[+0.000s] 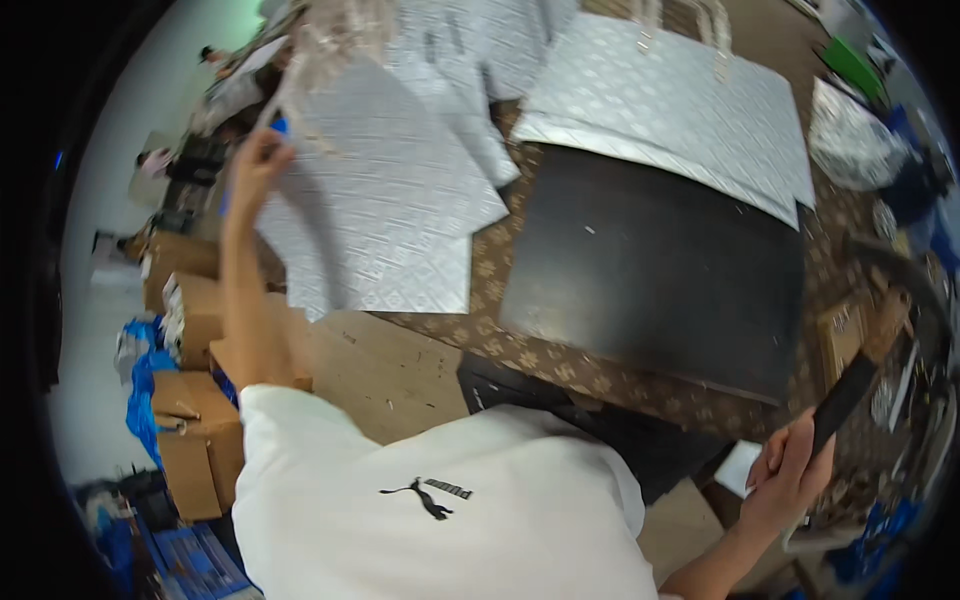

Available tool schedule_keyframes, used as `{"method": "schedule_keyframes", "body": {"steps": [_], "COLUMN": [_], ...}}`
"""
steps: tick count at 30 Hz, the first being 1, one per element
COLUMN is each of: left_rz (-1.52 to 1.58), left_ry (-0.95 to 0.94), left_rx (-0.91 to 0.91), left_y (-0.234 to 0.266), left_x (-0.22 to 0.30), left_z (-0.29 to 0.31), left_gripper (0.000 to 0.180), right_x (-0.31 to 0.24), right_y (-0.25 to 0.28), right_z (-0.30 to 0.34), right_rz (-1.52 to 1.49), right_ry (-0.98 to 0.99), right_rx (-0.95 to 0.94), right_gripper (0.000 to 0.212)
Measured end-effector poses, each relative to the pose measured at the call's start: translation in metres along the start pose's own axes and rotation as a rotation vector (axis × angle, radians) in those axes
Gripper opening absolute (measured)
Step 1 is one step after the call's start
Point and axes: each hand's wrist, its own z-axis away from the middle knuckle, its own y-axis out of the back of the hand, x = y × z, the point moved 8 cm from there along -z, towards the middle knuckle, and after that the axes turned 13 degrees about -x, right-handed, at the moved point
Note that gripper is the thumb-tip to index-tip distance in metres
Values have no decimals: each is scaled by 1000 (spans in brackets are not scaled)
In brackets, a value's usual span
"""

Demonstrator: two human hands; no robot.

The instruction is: Attaching handles and metal studs to handbags using a hammer.

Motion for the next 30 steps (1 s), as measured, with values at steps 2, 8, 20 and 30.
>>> {"method": "schedule_keyframes", "body": {"steps": [2,8,20,30], "left_rz": [-16,-35,745,885], "left_ry": [-10,-247,-153,-214], "left_rx": [-80,-227,-456,-433], "left_y": [25,-72,-326,-318], "left_x": [58,240,274,246], "left_z": [-8,-24,25,20], "left_gripper": [16,25,23,19], "right_x": [2,-4,14,25], "right_y": [12,41,79,-26], "right_z": [4,11,28,7], "right_rz": [-39,-70,-38,109], "right_ry": [41,51,-16,-128], "right_rx": [11,100,225,-143], "right_gripper": [23,23,23,20]}}
